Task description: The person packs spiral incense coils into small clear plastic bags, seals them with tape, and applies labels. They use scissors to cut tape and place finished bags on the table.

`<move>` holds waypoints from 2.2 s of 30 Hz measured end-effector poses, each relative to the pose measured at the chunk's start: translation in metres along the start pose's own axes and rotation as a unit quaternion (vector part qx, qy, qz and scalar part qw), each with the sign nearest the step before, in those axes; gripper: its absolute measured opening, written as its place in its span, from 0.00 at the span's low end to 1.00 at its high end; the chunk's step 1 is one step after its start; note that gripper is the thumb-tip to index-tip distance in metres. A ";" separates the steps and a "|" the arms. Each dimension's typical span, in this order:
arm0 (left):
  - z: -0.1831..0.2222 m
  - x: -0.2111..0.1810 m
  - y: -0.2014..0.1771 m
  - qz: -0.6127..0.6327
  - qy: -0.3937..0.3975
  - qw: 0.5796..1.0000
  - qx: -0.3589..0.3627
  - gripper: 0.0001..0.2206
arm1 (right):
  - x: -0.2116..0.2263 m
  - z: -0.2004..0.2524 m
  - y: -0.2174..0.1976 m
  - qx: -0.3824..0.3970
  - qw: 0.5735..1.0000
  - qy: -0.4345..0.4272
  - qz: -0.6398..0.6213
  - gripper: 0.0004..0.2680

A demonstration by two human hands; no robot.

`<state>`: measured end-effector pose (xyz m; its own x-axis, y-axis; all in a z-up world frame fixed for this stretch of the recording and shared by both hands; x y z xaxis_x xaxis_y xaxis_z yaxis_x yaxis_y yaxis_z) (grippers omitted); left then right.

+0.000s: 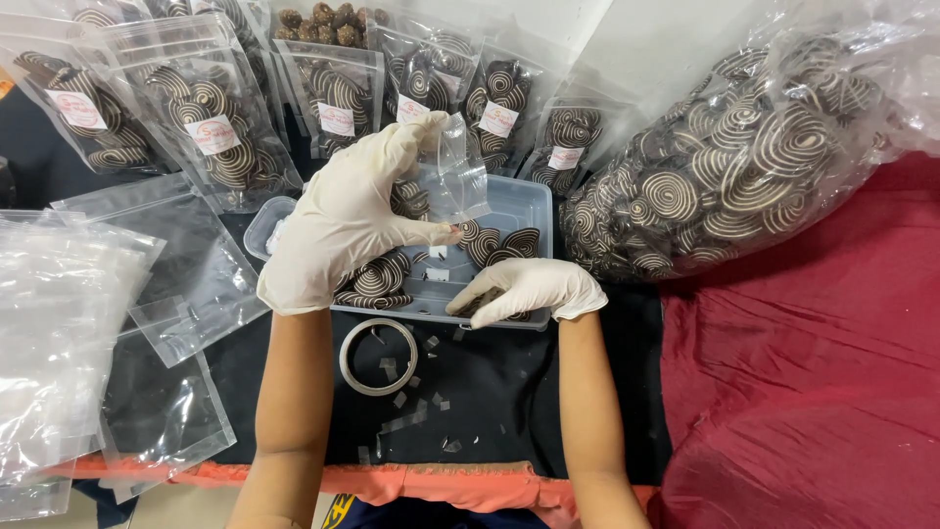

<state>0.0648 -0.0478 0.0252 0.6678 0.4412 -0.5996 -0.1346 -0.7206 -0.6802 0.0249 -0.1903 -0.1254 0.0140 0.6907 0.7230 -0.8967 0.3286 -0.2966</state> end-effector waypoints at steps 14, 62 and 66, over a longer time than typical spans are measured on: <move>-0.002 0.000 0.003 0.014 -0.014 1.000 0.006 0.40 | -0.009 -0.001 -0.005 -0.011 0.999 0.035 -0.021 0.14; -0.023 -0.026 0.075 0.011 0.064 0.988 0.140 0.43 | -0.001 0.100 -0.052 -0.487 0.813 -0.112 -0.299 0.11; -0.024 -0.026 0.072 -0.010 0.087 0.991 0.097 0.43 | 0.034 0.125 -0.053 -0.529 0.784 -0.138 -0.295 0.11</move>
<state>0.0553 -0.1246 0.0021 0.7858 0.3429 -0.5147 -0.2472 -0.5887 -0.7696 0.0179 -0.2648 -0.0071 0.0602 0.1005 0.9931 0.1008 0.9892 -0.1062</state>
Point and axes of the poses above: each hand's wrist, its own z-axis away from the middle knuckle, its own y-axis out of the palm, x = y × z, the point moved 8 cm from there along -z, towards the middle knuckle, and after that the axes turned 4 degrees about y, right-handed, at the moved point
